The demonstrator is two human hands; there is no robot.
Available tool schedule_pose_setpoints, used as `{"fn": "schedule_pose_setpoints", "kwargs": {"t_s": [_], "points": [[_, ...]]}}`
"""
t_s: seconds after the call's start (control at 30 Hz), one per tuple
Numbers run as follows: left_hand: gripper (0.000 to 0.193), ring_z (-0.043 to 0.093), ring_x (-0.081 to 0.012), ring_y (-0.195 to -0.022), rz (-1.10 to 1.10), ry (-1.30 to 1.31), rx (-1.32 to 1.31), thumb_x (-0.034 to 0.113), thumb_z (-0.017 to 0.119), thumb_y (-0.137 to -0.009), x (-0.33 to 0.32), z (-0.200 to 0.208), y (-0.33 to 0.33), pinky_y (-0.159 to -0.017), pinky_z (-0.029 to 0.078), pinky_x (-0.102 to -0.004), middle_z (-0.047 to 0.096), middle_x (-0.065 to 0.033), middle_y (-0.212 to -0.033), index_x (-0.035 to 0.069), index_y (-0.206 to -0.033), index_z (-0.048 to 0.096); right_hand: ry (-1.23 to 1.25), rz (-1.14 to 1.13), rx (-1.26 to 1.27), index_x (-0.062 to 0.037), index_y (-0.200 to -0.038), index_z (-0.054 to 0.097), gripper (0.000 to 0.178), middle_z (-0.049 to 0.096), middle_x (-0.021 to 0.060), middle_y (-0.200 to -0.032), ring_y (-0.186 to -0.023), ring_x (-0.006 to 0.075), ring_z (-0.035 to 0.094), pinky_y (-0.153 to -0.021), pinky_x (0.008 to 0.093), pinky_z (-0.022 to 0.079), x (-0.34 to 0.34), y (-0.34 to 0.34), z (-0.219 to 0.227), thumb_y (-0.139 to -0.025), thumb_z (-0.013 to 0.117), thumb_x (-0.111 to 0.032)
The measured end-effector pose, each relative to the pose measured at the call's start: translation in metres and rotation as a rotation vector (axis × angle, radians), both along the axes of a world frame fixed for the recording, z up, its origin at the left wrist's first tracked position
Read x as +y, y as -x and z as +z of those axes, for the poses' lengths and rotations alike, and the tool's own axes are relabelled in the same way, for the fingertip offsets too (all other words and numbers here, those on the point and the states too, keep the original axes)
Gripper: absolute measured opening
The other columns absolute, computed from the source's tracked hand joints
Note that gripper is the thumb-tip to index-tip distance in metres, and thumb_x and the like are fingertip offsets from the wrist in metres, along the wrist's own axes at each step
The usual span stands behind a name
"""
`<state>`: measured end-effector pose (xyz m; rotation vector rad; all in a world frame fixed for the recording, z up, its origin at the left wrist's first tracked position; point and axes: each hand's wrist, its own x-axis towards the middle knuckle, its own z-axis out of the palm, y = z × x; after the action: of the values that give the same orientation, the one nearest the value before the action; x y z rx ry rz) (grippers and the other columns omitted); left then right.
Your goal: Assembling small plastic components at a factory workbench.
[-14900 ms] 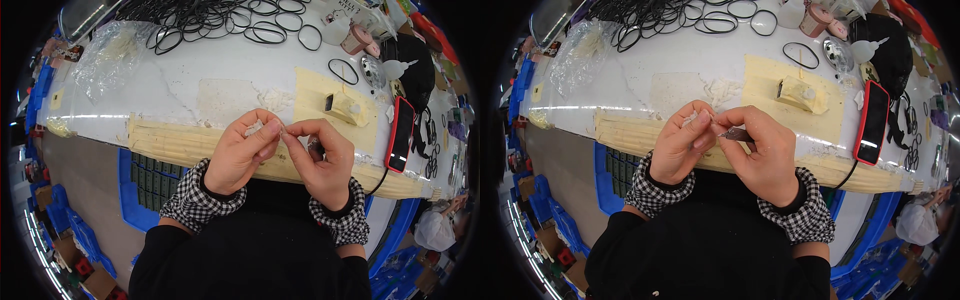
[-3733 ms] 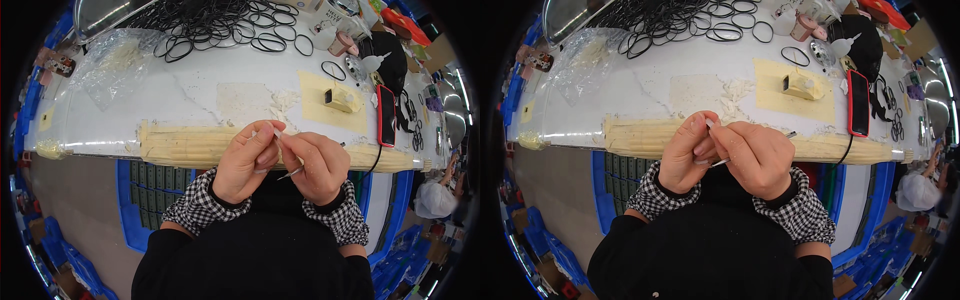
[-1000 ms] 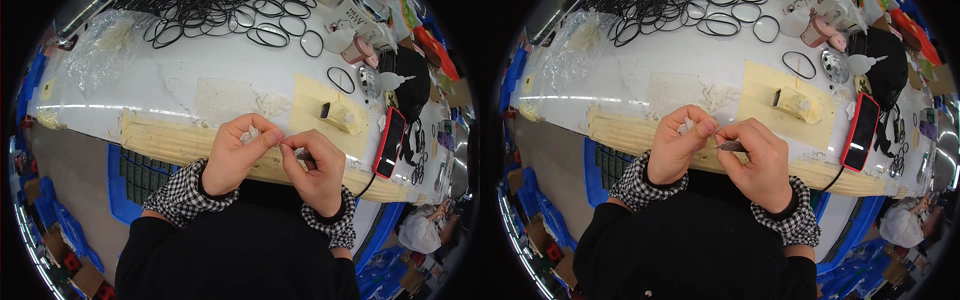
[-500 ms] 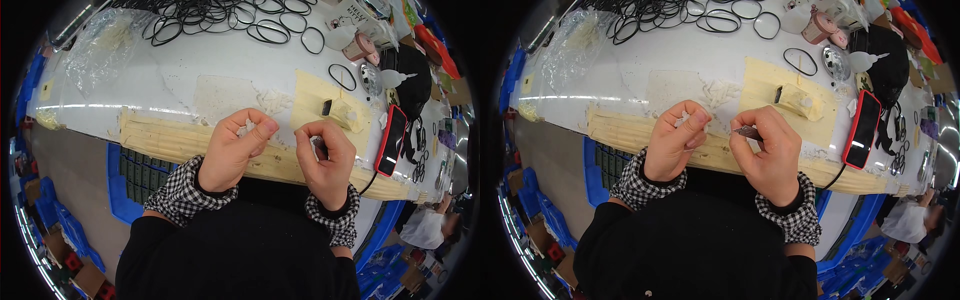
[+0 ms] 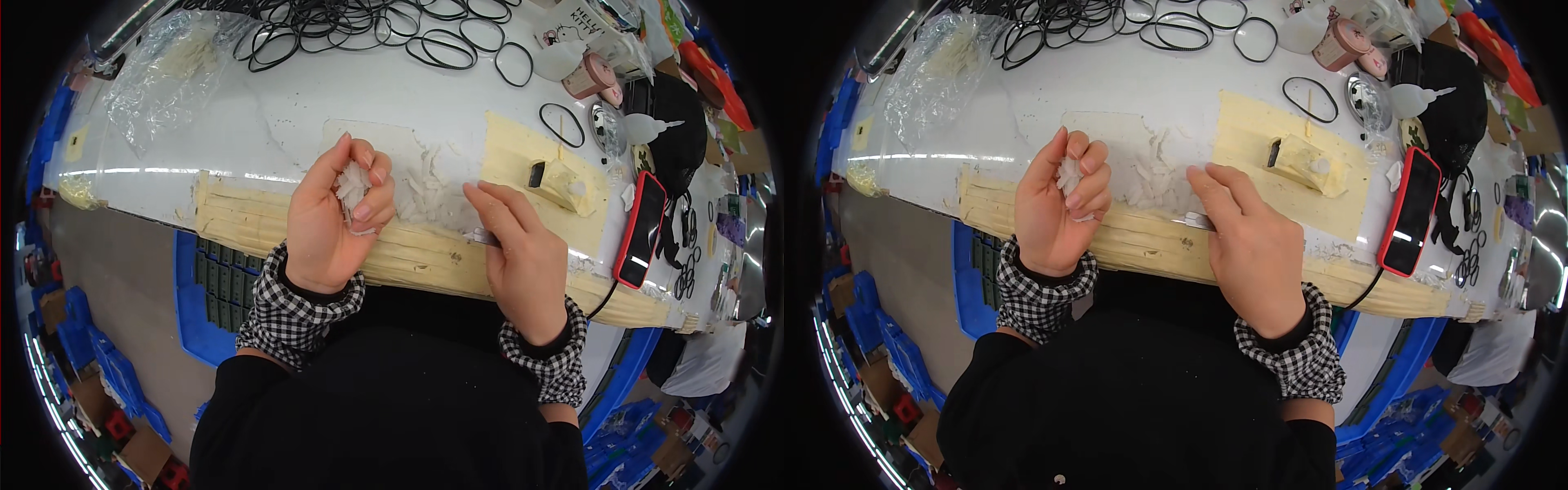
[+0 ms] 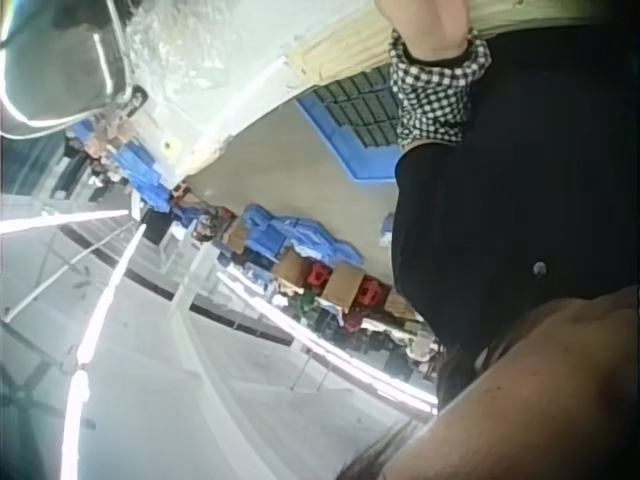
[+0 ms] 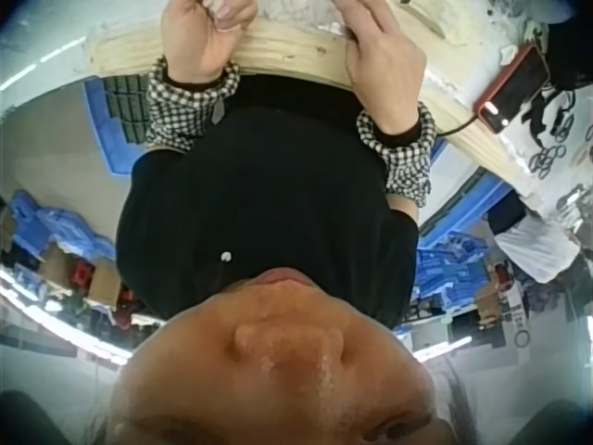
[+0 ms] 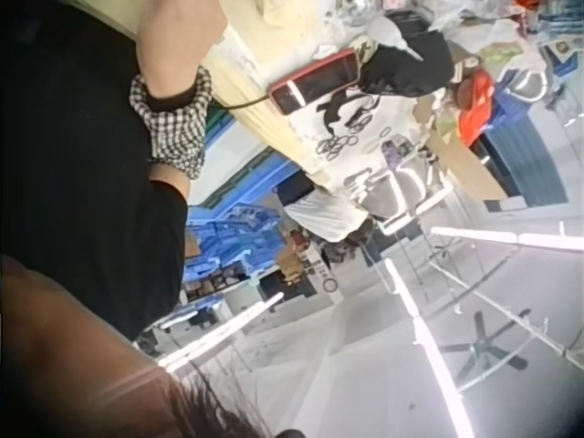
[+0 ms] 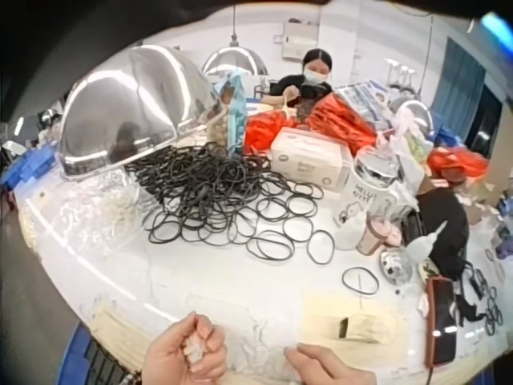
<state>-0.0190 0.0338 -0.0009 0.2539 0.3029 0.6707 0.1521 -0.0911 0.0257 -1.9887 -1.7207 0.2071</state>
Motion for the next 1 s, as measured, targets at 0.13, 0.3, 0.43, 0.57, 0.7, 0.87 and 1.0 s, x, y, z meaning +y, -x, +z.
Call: {"fn": "schedule_pose_setpoints", "kwargs": {"t_s": [0.13, 0.3, 0.43, 0.57, 0.7, 0.87, 1.0], "points": [[0.025, 0.040, -0.0087, -0.053, -0.077, 0.128, -0.082, 0.021, 0.033, -0.099, 0.000, 0.000, -0.004, -0.044, 0.031, -0.0204, 0.050, -0.0046, -0.079, 0.006, -0.086, 0.048, -0.046, -0.134, 0.128, -0.0069, -0.096, 0.063, 0.034, 0.061, 0.0051, -0.091, -0.068, 0.0233, 0.062, -0.059, 0.0298, 0.050, -0.006, -0.011, 0.000, -0.065, 0.061, 0.008], [0.025, 0.042, -0.0103, -0.057, -0.081, 0.181, -0.016, 0.020, 0.034, -0.099, -0.005, 0.006, -0.010, -0.046, 0.032, -0.0204, 0.052, -0.0056, -0.081, 0.004, -0.091, 0.051, -0.008, -0.108, 0.168, -0.0078, -0.087, 0.063, 0.025, 0.059, 0.0042, -0.082, -0.067, 0.0219, 0.061, -0.057, 0.0301, 0.048, -0.005, -0.010, -0.004, -0.066, 0.063, 0.006], [0.024, 0.043, -0.0109, -0.060, -0.071, 0.154, 0.032, 0.020, 0.038, -0.098, -0.009, 0.004, -0.011, -0.048, 0.032, -0.0204, 0.052, -0.0062, -0.083, 0.001, -0.097, 0.053, 0.041, -0.033, 0.133, -0.0095, -0.086, 0.062, 0.021, 0.056, 0.0040, -0.080, -0.065, 0.0224, 0.060, -0.055, 0.0318, 0.047, 0.010, -0.009, -0.006, -0.069, 0.065, 0.001], [0.021, 0.041, -0.0083, -0.060, -0.074, 0.036, 0.131, 0.020, 0.044, -0.097, -0.014, 0.006, -0.012, -0.048, 0.030, -0.0194, 0.052, -0.0042, -0.083, 0.001, -0.096, 0.054, 0.049, 0.015, 0.091, -0.0092, -0.088, 0.058, 0.020, 0.054, 0.0045, -0.078, -0.064, 0.0240, 0.058, -0.055, 0.0335, 0.046, 0.017, -0.009, -0.006, -0.070, 0.066, -0.002], [0.019, 0.039, -0.0045, -0.058, -0.129, -0.147, 0.328, 0.018, 0.049, -0.096, -0.021, 0.010, -0.016, -0.049, 0.029, -0.0176, 0.050, 0.0001, -0.075, 0.000, -0.099, 0.056, -0.023, -0.017, 0.109, -0.0072, -0.089, 0.055, 0.022, 0.055, 0.0059, -0.080, -0.066, 0.0269, 0.059, -0.055, 0.0340, 0.046, 0.017, -0.009, -0.008, -0.071, 0.063, 0.002], [0.021, 0.036, -0.0033, -0.056, -0.195, -0.227, 0.390, 0.019, 0.048, -0.096, -0.028, 0.011, -0.028, -0.048, 0.027, -0.0172, 0.050, 0.0010, -0.081, 0.000, -0.104, 0.055, -0.124, -0.068, 0.347, -0.0050, -0.089, 0.053, 0.022, 0.057, 0.0084, -0.078, -0.067, 0.0292, 0.059, -0.056, 0.0332, 0.046, 0.013, -0.007, 0.008, -0.071, 0.060, 0.007], [0.025, 0.035, -0.0047, -0.053, -0.150, -0.141, 0.350, 0.024, 0.041, -0.099, -0.028, 0.015, -0.032, -0.047, 0.027, -0.0175, 0.048, -0.0002, -0.079, 0.003, -0.094, 0.053, -0.114, -0.092, 0.247, -0.0049, -0.090, 0.054, 0.022, 0.058, 0.0090, -0.078, -0.067, 0.0294, 0.059, -0.057, 0.0331, 0.046, 0.008, -0.016, 0.008, -0.072, 0.061, 0.005]]}}
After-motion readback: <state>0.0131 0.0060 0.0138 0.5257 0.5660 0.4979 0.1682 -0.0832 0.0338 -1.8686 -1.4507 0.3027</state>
